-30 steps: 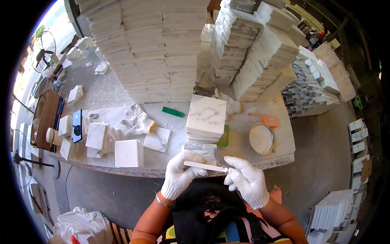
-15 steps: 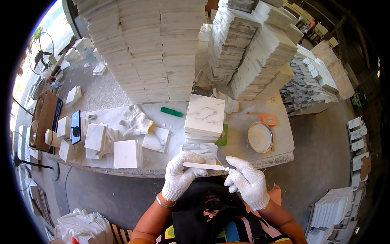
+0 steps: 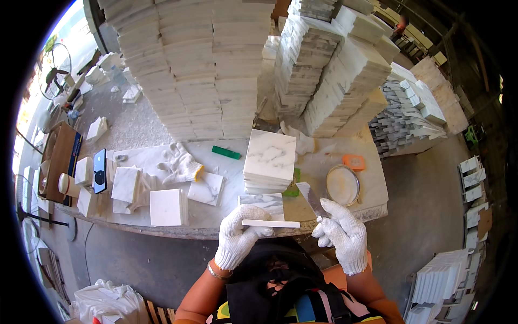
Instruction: The person repeatedly scrapes the edges of small white square tiles with a metal scraper, then wipes the surfaces with a green sponge. The person handles tiles one at a time, applying a white paste from a small container to the edges before scraping again.
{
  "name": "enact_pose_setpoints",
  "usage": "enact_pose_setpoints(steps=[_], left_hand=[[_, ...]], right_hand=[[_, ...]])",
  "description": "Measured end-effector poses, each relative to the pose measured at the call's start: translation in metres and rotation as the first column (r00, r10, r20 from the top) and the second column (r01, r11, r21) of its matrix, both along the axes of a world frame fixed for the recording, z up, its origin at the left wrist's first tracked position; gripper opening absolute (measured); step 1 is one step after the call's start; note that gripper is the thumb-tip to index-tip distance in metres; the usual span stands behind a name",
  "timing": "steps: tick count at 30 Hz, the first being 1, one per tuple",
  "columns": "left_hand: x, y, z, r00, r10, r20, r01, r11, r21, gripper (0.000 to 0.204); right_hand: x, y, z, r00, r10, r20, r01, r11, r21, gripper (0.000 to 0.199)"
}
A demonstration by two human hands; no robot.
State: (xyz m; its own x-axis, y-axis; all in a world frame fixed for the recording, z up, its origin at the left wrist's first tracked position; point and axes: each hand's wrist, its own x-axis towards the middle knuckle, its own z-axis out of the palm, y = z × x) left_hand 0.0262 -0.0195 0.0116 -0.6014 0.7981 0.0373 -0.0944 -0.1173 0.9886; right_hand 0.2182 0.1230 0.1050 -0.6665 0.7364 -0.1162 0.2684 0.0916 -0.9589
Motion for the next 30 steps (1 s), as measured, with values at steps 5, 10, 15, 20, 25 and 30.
enact_pose_setpoints(steps=[5, 10, 15, 20, 25, 30], left_hand=[[0.0, 0.002, 0.002, 1.0, 0.002, -0.012, -0.001, 0.999, 0.039, 0.029], [0.001, 0.002, 0.009, 1.0, 0.005, 0.03, -0.005, 1.0, -0.008, 0.028], [-0.002, -0.001, 0.018, 0.977, 0.014, -0.215, -0.004, 0.999, 0.045, 0.033], [0.0, 0.007, 0.037, 0.852, 0.01, -0.524, 0.061, 0.991, 0.118, 0.038], [0.008, 0.017, 0.029, 0.849, 0.083, -0.521, 0.0, 0.988, 0.157, 0.034], [0.01, 0.013, 0.024, 0.997, 0.077, -0.029, -0.075, 0.995, 0.06, 0.032]], right_hand=[[0.003, -0.005, -0.01, 0.995, 0.099, -0.03, -0.099, 0.995, 0.026, 0.042], [-0.002, -0.003, -0.009, 0.994, 0.111, -0.014, -0.111, 0.994, 0.025, 0.042], [0.002, 0.001, -0.018, 1.0, 0.021, 0.021, -0.026, 0.955, 0.297, 0.047], [0.004, 0.004, -0.027, 1.0, 0.018, 0.026, -0.028, 0.863, 0.505, 0.05], [0.011, -0.009, -0.023, 0.997, 0.064, -0.032, -0.053, 0.96, 0.274, 0.053], [0.033, -0.009, -0.026, 0.996, -0.019, 0.083, 0.012, 0.997, 0.082, 0.06]])
